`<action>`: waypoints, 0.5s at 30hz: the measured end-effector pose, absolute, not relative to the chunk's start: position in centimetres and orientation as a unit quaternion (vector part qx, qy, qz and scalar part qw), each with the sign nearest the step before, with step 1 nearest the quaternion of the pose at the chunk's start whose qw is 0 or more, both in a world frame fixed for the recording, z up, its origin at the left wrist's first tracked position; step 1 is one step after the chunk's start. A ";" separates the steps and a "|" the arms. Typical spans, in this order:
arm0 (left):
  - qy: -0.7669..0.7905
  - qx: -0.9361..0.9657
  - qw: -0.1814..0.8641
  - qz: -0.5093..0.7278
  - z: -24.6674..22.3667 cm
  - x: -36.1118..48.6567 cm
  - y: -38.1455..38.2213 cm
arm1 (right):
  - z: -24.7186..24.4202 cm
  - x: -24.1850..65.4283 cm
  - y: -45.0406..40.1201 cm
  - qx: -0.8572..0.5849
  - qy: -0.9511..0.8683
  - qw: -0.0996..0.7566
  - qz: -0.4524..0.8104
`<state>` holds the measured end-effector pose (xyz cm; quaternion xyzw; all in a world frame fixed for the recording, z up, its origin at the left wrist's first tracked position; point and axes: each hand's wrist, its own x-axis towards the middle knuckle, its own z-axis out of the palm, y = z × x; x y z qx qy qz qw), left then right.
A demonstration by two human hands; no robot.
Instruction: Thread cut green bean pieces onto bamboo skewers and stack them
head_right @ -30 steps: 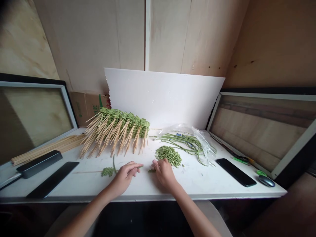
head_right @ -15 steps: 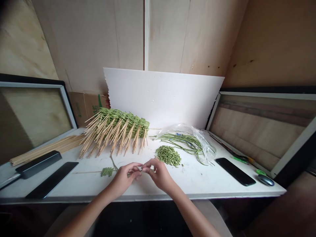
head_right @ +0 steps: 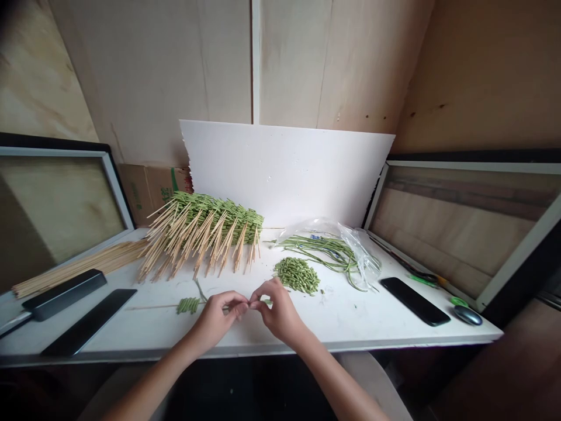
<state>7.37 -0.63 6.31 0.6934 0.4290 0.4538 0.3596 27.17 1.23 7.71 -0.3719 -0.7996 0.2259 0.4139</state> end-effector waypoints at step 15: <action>0.421 0.659 0.404 0.475 5.7 6.6 0.3 | 6.3 28.8 3.8 -0.440 -0.759 0.446 0.179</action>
